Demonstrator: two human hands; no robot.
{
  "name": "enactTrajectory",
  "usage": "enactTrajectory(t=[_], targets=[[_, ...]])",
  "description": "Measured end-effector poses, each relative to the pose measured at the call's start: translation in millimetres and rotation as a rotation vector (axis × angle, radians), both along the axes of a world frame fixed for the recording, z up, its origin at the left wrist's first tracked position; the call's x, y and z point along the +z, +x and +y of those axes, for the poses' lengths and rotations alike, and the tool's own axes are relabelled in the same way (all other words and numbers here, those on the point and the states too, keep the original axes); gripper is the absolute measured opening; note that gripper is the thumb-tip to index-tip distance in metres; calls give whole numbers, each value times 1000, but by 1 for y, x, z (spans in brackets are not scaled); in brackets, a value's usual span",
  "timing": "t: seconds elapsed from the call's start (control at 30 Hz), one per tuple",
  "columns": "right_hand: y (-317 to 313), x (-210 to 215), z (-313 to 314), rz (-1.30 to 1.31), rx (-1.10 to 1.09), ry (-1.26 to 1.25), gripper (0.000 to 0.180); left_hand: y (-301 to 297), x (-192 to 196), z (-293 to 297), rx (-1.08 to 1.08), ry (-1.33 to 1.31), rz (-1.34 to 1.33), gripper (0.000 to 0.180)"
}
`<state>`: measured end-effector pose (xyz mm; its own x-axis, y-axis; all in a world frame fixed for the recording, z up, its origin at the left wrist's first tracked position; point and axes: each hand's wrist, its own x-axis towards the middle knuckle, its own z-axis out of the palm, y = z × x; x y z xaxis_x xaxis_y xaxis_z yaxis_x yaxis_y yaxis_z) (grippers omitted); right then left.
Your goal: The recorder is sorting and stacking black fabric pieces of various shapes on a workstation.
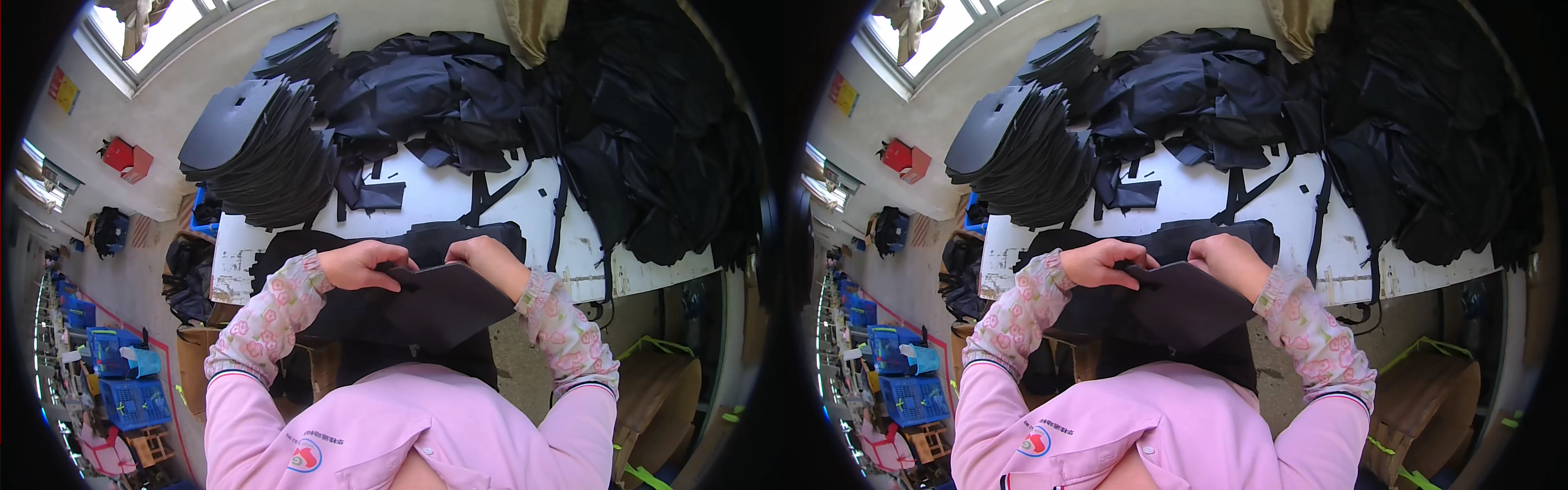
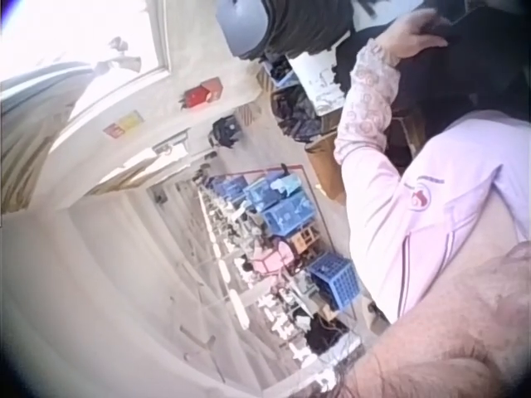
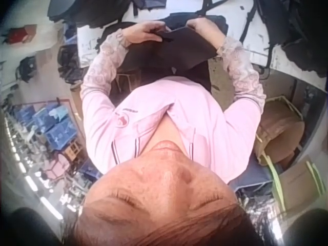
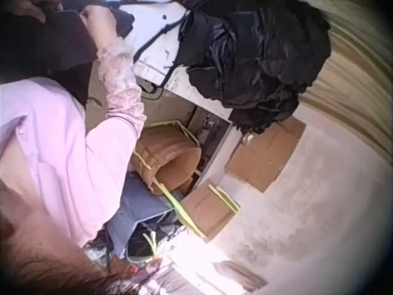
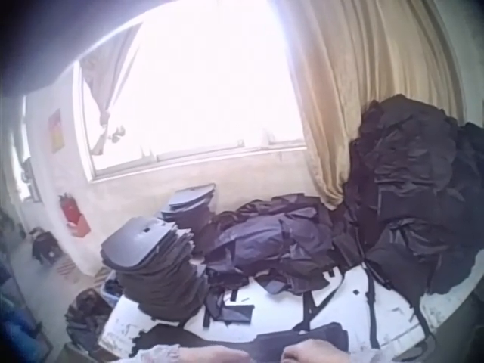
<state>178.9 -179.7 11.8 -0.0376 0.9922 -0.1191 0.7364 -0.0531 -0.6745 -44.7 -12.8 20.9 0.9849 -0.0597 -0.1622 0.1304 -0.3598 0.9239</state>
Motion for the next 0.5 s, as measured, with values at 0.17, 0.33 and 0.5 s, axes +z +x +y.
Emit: enactTrajectory(t=[0.17,0.33,0.5], targets=[[-3,-23,7,-177,-119,57,17,22,9,-13,-186,-41,140,31],[7,1,2,-68,-67,-58,18,23,-6,1,-22,57,126,33],[35,-24,-9,247,-121,51,34,30,-21,19,138,246,54,33]])
